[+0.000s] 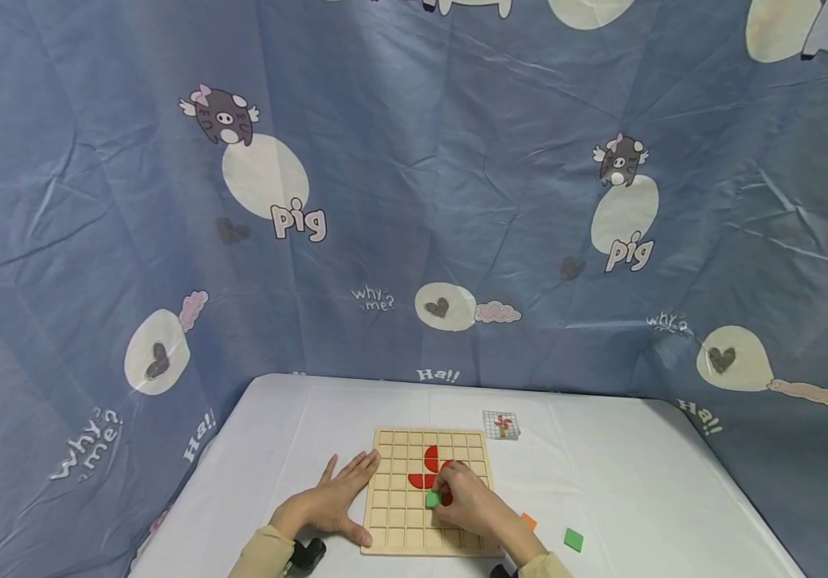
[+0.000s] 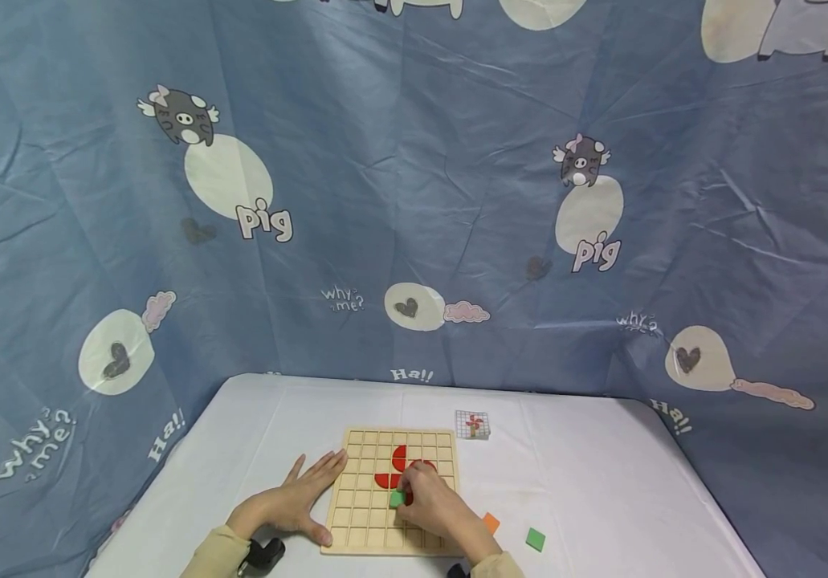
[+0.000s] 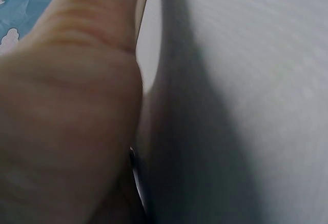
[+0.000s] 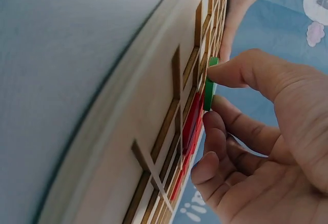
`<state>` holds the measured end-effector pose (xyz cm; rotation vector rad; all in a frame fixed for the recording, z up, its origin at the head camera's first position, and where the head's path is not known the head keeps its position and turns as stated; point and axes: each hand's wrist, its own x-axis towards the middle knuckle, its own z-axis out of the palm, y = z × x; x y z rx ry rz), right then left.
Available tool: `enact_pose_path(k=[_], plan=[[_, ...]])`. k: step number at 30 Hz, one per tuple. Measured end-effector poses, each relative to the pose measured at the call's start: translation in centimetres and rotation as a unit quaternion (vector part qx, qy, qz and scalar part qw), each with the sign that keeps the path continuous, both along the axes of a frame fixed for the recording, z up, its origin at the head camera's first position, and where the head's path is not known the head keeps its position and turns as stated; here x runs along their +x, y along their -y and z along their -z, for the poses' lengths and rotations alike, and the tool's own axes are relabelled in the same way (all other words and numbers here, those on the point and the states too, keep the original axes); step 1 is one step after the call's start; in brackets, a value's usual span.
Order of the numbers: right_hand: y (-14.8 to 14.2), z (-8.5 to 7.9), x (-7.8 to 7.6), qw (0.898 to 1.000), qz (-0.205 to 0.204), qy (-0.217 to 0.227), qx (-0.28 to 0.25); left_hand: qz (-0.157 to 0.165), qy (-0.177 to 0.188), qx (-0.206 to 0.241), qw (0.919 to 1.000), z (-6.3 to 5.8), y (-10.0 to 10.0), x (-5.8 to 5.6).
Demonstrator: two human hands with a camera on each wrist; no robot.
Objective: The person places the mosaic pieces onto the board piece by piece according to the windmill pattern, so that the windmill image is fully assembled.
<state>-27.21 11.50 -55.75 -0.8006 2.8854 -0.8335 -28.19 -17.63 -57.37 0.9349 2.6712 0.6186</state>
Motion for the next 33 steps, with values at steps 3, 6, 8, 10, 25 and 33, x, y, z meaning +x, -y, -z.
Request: enact_pose_path(k=[3,6,8,10,25,33], plan=[[0.01,0.11,-0.04,1.0,0.0,0.008,-0.003,-0.001,0.0,-0.003,1.0,0.01,-0.06,-0.06],[0.01,0.2,-0.07,1.0,0.002,0.013,-0.003,-0.002,-0.003,-0.005,1.0,0.05,-0.07,-0.08],[0.01,0.24,-0.13,1.0,0.004,0.015,-0.002,-0.004,-0.004,-0.005,1.0,0.03,-0.06,-0.08],[0.01,0.23,-0.19,1.0,0.006,0.014,0.0,-0.004,-0.002,-0.003,1.0,-0.01,-0.05,-0.07],[-0.05,0.07,-0.44,1.0,-0.007,0.011,-0.001,-0.002,-0.008,-0.004,1.0,-0.11,-0.02,0.13],[-0.17,0.29,-0.58,1.0,-0.009,0.013,-0.007,-0.004,-0.008,-0.004,0.9999,0.08,-0.04,0.03]])
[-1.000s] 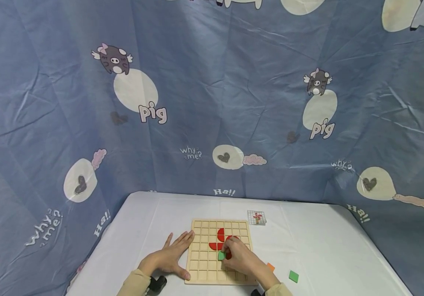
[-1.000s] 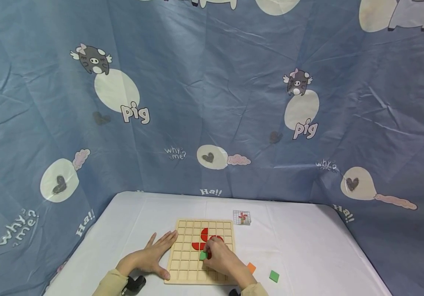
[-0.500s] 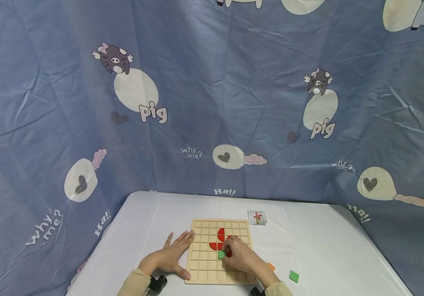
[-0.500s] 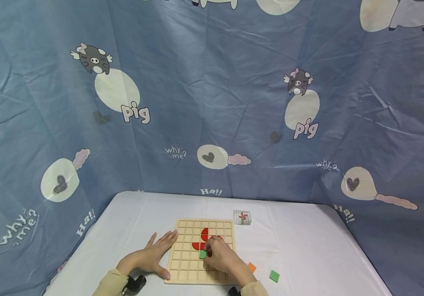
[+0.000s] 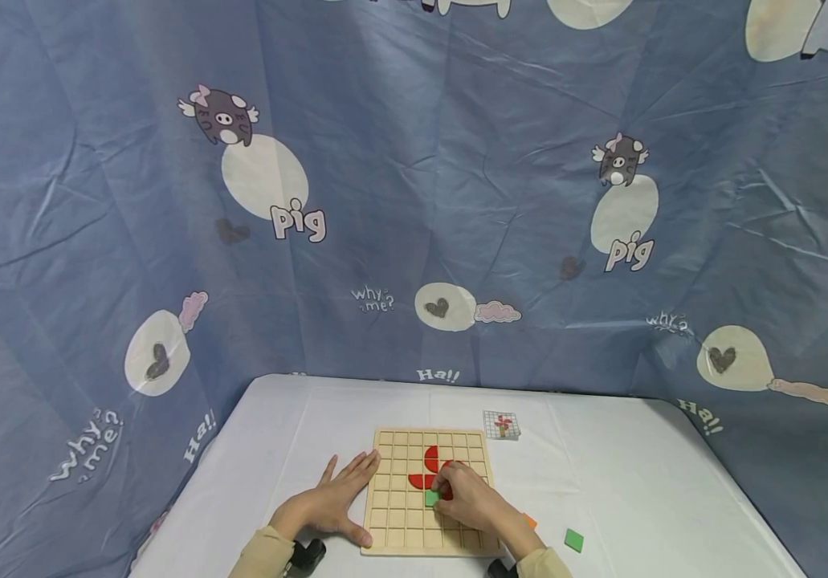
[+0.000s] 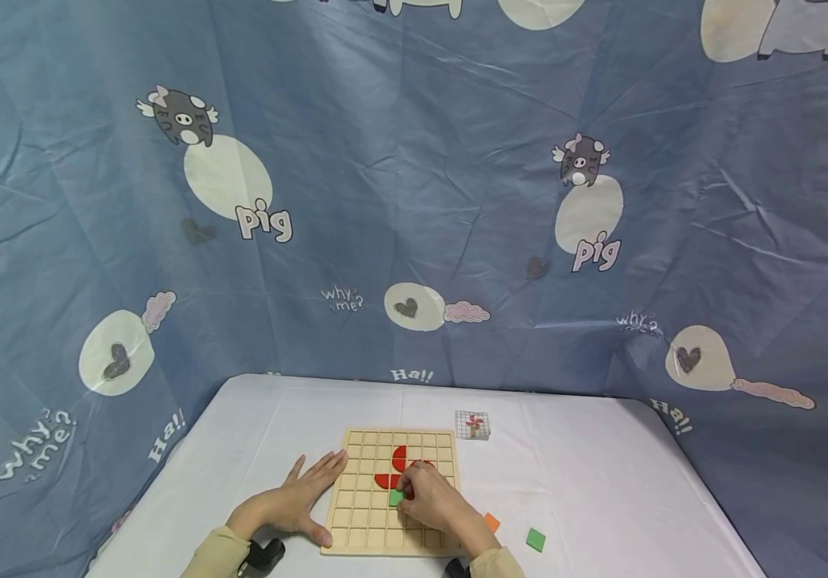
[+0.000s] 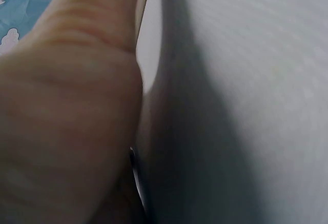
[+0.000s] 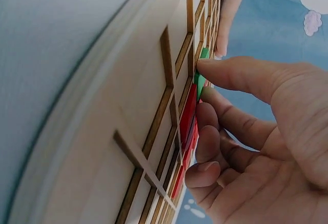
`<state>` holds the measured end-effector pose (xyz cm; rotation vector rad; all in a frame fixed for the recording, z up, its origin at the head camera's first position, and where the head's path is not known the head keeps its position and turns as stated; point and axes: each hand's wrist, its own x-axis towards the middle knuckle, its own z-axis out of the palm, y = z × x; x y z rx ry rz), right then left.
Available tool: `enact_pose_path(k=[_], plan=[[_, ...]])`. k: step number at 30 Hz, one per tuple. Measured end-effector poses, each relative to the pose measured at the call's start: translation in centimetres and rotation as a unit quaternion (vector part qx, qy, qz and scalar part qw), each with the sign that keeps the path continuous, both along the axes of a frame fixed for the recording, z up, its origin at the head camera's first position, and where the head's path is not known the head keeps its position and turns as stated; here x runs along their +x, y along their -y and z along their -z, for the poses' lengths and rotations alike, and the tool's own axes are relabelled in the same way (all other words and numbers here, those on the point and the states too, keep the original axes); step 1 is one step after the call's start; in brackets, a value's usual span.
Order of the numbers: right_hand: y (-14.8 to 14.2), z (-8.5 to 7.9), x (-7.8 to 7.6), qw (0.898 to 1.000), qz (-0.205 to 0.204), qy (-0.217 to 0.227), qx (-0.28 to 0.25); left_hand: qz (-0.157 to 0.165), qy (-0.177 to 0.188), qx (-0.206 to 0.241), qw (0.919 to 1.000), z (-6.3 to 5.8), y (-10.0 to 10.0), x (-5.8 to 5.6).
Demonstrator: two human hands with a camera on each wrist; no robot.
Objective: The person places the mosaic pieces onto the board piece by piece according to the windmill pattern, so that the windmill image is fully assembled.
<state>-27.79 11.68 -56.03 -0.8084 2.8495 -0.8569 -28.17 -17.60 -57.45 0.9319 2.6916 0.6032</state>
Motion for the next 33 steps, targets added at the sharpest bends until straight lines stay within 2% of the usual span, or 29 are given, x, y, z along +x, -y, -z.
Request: enact_pose_path(k=[15,20,27,33], plan=[[-0.1,-0.2,0.3,1.0,0.006,0.009,-0.017,-0.001,0.001,-0.003,1.0,-0.1,-0.2,0.1],[-0.7,-0.7,0.6,0.999,0.014,0.008,-0.029,-0.003,0.004,-0.004,1.0,0.1,-0.2,0.1],[-3.0,-2.0,1.2,0.998,0.027,-0.013,-0.055,-0.002,0.005,0.001,1.0,0.1,0.0,0.0],[-5.9,-2.6,2.0,0.997,0.069,-0.014,-0.044,-0.001,0.003,-0.003,1.0,0.1,0.2,-0.1]])
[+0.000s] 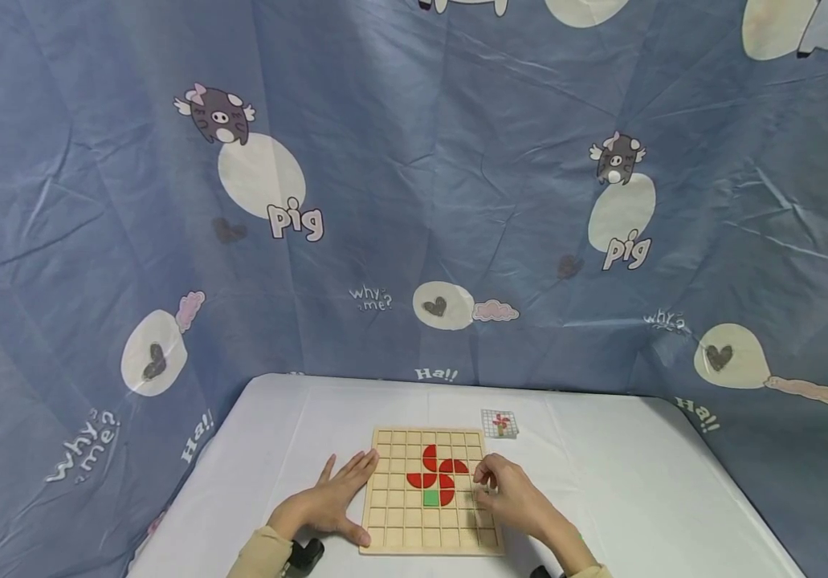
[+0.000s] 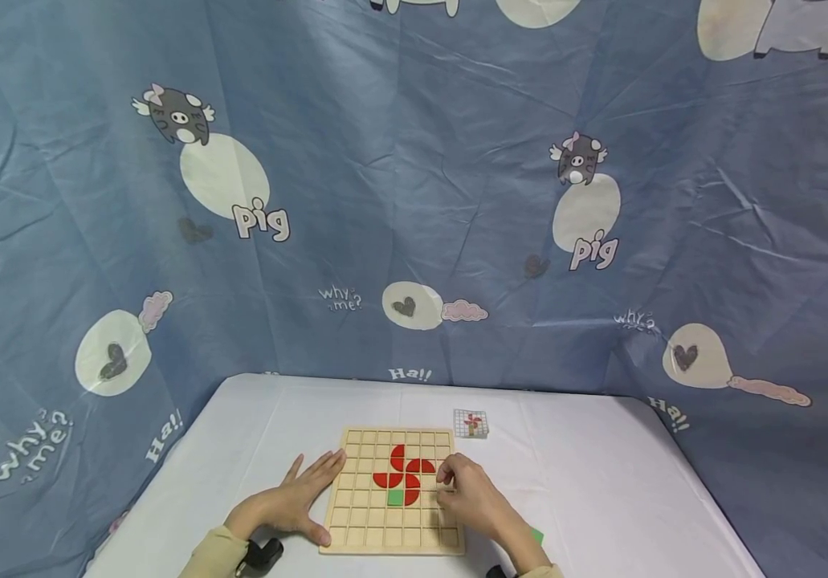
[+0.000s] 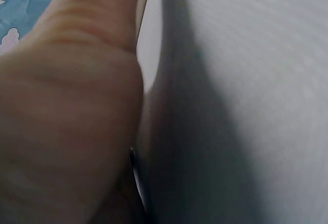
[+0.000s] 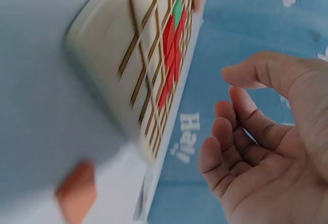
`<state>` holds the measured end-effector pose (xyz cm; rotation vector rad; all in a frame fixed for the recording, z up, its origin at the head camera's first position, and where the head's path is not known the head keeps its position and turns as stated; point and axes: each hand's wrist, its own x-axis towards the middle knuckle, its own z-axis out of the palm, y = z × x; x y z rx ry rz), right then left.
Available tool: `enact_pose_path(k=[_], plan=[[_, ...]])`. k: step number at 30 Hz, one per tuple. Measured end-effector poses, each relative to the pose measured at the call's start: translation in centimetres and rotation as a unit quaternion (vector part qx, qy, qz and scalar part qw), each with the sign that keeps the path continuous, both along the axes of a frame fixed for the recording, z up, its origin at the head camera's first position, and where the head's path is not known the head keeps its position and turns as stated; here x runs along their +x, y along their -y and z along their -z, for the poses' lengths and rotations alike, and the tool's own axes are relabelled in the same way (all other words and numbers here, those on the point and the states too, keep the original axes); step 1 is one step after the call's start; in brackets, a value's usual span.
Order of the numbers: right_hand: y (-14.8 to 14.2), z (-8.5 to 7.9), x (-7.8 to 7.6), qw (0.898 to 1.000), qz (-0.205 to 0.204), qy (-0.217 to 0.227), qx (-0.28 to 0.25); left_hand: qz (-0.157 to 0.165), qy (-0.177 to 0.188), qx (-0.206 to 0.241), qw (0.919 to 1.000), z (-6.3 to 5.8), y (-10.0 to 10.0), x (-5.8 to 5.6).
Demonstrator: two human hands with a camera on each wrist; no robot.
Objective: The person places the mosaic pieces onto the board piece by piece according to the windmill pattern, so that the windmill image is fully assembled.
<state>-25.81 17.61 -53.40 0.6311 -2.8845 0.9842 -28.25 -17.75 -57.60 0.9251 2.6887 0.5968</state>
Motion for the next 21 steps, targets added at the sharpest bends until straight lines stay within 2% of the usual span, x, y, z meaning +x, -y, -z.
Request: enact_pose_path(k=[8,12,21], plan=[[-3.6,-0.1,0.9,0.996,0.07,0.056,-0.002,0.001,0.0,-0.001,1.0,-0.2,0.1,-0.1],[-4.8,0.2,1.1,0.993,0.093,0.07,0.004,0.0,-0.002,-0.003,1.0,-0.2,0.1,0.0],[-6.4,0.7,2.0,0.993,0.085,0.086,0.017,0.009,-0.012,-0.001,0.9999,-0.2,-0.1,0.1]])
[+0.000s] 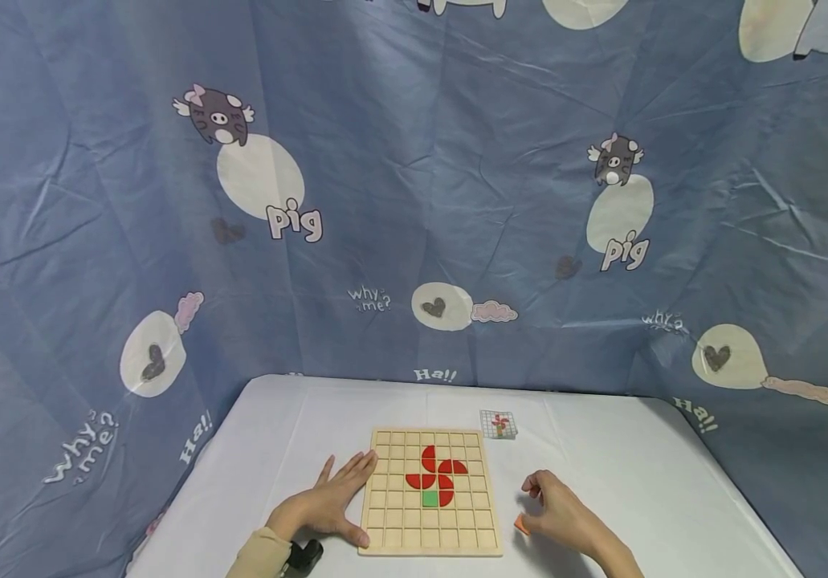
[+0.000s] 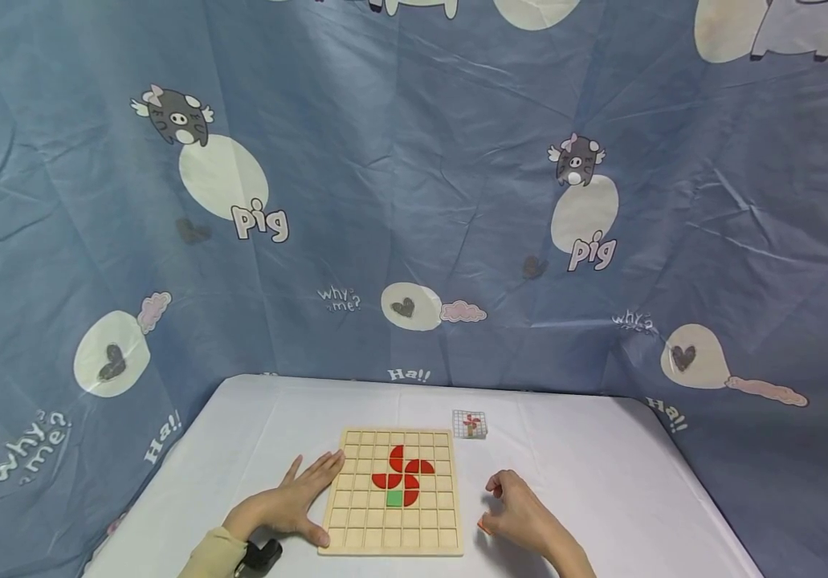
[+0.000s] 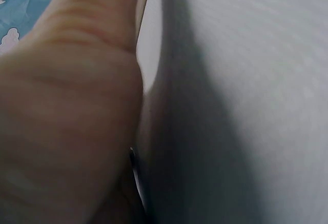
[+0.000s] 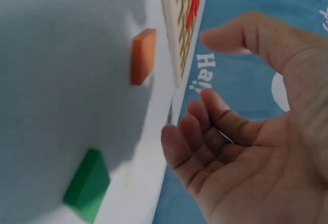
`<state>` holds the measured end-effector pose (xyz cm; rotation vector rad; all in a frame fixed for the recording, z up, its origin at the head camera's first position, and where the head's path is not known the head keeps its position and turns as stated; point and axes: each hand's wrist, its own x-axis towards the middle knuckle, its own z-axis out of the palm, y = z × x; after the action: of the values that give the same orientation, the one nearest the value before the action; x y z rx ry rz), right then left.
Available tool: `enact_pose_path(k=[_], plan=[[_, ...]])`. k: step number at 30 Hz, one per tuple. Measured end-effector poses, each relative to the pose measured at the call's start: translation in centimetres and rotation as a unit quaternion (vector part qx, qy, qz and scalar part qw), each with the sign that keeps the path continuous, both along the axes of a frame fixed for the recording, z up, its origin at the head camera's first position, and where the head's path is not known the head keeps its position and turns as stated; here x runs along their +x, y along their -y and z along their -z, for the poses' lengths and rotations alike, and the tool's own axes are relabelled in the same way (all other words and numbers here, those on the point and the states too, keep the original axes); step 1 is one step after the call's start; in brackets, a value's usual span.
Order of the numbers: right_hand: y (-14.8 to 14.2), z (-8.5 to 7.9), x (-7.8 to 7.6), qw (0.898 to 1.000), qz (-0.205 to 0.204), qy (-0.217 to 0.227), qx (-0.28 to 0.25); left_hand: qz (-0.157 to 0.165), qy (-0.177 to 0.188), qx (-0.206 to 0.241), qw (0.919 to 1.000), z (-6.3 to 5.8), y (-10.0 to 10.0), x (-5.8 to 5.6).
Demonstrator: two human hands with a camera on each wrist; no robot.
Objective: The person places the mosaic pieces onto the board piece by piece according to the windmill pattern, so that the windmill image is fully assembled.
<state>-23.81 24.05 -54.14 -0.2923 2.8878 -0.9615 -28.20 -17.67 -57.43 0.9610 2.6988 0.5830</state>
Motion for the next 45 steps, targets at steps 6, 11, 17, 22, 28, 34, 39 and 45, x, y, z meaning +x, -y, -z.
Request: enact_pose_path(k=[6,11,17,22,28,34,39,45], plan=[[-0.3,0.6,0.2,1.0,-0.004,0.022,0.009,-0.004,0.003,0.001,1.0,0.1,0.1,0.0],[-0.3,1.5,0.0,0.999,-0.013,0.035,-0.002,-0.005,0.006,0.001,1.0,0.0,0.1,0.1],[-0.1,2.1,-0.1,0.999,-0.026,0.036,-0.016,-0.005,0.008,0.001,1.0,0.3,0.1,-0.1],[-0.2,2.1,-0.1,0.999,-0.025,0.028,-0.014,-0.006,0.008,0.0,0.9999,0.4,0.1,-0.1],[-0.3,2.1,-0.1,0.999,-0.023,0.021,-0.013,-0.003,0.005,0.002,1.0,0.2,0.1,-0.1],[-0.3,2.2,-0.1,0.999,-0.03,0.016,-0.011,0.002,0.002,0.003,1.0,0.3,0.0,-0.1],[-0.2,2.2,-0.1,1.0,-0.029,0.004,0.0,0.0,0.009,0.006,0.9999,0.3,0.0,0.0],[0.6,1.9,-0.2,1.0,-0.006,-0.01,0.013,0.001,0.008,0.007,0.9999,0.1,0.0,0.0]])
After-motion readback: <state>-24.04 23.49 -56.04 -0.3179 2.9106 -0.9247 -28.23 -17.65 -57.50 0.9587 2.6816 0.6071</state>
